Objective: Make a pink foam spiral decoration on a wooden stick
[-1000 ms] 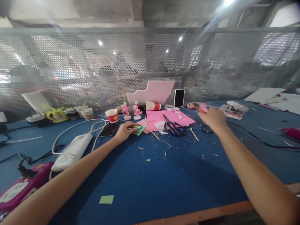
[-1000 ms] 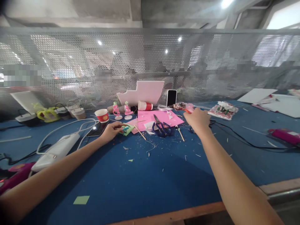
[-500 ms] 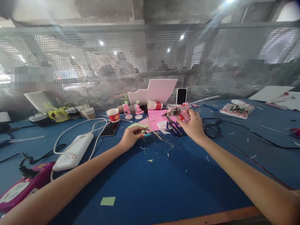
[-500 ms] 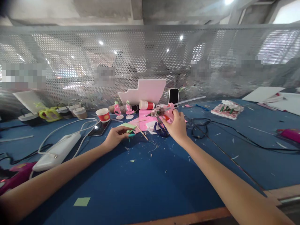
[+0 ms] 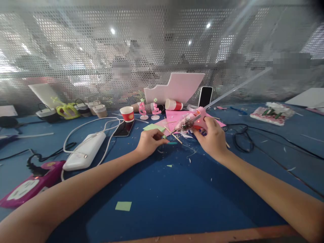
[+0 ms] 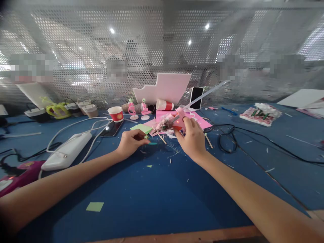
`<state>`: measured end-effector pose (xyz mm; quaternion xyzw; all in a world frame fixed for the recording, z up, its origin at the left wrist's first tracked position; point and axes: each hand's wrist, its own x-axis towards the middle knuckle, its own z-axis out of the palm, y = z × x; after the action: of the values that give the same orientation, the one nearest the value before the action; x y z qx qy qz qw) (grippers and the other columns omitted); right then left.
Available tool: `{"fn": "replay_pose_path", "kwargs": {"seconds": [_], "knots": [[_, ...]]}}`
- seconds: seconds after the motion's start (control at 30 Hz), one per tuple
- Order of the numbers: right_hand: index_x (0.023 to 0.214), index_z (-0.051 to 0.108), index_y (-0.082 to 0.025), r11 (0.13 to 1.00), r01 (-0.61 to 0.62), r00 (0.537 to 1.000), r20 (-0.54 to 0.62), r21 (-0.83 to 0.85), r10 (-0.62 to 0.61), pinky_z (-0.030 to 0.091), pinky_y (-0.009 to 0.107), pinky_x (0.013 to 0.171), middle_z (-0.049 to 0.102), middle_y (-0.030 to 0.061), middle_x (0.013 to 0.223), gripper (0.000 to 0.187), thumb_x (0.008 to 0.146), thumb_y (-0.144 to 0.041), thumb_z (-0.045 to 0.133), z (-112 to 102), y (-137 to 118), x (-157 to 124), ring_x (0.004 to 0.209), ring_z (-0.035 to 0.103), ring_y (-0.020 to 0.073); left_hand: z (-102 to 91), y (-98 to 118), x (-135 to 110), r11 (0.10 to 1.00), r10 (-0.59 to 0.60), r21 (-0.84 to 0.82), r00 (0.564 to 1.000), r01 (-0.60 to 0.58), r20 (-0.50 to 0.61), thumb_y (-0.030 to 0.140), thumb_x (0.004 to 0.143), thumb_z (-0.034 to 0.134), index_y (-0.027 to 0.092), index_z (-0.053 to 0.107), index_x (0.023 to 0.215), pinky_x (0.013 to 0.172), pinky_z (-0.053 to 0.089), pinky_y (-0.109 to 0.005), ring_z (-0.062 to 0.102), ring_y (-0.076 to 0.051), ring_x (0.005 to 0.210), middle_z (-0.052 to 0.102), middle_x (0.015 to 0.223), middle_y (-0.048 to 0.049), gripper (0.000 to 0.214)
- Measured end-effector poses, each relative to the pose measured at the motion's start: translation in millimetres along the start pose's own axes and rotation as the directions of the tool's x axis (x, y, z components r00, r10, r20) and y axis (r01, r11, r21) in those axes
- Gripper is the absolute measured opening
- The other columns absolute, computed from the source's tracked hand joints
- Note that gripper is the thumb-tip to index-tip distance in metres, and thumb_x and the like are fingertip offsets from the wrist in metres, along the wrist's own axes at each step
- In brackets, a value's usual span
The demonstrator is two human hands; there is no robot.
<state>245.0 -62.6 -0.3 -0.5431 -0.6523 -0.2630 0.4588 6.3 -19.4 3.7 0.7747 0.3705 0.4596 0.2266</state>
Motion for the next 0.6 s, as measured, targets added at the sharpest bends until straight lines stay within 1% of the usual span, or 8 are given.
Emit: {"fn": "replay_pose_path", "kwargs": {"seconds": [0.1, 0.23, 0.43, 0.6], "knots": [[0.101, 0.048, -0.019, 0.998, 0.05, 0.999, -0.015, -0.034, -0.05, 0.044, 0.038, 0.068, 0.056, 0.0085, 0.085, 0.024, 0.083, -0.035, 0.055, -3.3, -6.1, -0.5, 0.083, 0.055, 0.0265, -0.6, 2.1, -1.3, 0.998, 0.054, 0.031, 0.998, -0.054, 0.017, 0.031, 0.054, 0.082, 0.015, 0.062, 0.063, 0.05, 0.04, -0.02, 0.05, -0.008, 0.05, 0.059, 0.053, 0.0033, 0.027], [0.099, 0.047, -0.02, 0.993, 0.093, 0.995, -0.015, -0.066, -0.095, 0.043, 0.037, 0.069, 0.056, 0.0077, 0.083, 0.021, 0.085, -0.035, 0.053, -7.9, -13.2, -0.5, 0.082, 0.054, 0.0258, -0.9, 2.4, -2.5, 0.994, 0.099, 0.049, 0.995, -0.101, 0.03, 0.035, 0.055, 0.081, 0.015, 0.063, 0.066, 0.051, 0.042, -0.021, 0.051, -0.008, 0.05, 0.059, 0.053, 0.0031, 0.029], [0.099, 0.048, -0.021, 0.994, 0.088, 0.996, 0.033, -0.06, -0.086, 0.042, 0.038, 0.069, 0.054, 0.0068, 0.08, 0.018, 0.085, -0.033, 0.051, -11.1, -17.5, -0.3, 0.079, 0.053, 0.0249, -0.9, 0.6, -3.0, 0.989, 0.126, 0.071, 0.991, -0.129, 0.045, 0.042, 0.059, 0.078, 0.016, 0.064, 0.069, 0.054, 0.045, -0.022, 0.054, -0.01, 0.052, 0.061, 0.056, 0.0018, 0.032], [0.097, 0.05, -0.02, 0.995, 0.08, 0.996, 0.054, -0.052, -0.077, 0.041, 0.038, 0.068, 0.055, 0.0076, 0.081, 0.015, 0.086, -0.031, 0.049, -10.9, -17.1, -0.1, 0.077, 0.052, 0.025, -0.6, 0.7, -3.1, 0.988, 0.132, 0.072, 0.99, -0.135, 0.054, 0.046, 0.058, 0.077, 0.015, 0.063, 0.067, 0.053, 0.044, -0.022, 0.053, -0.01, 0.052, 0.061, 0.056, 0.0014, 0.035]]}}
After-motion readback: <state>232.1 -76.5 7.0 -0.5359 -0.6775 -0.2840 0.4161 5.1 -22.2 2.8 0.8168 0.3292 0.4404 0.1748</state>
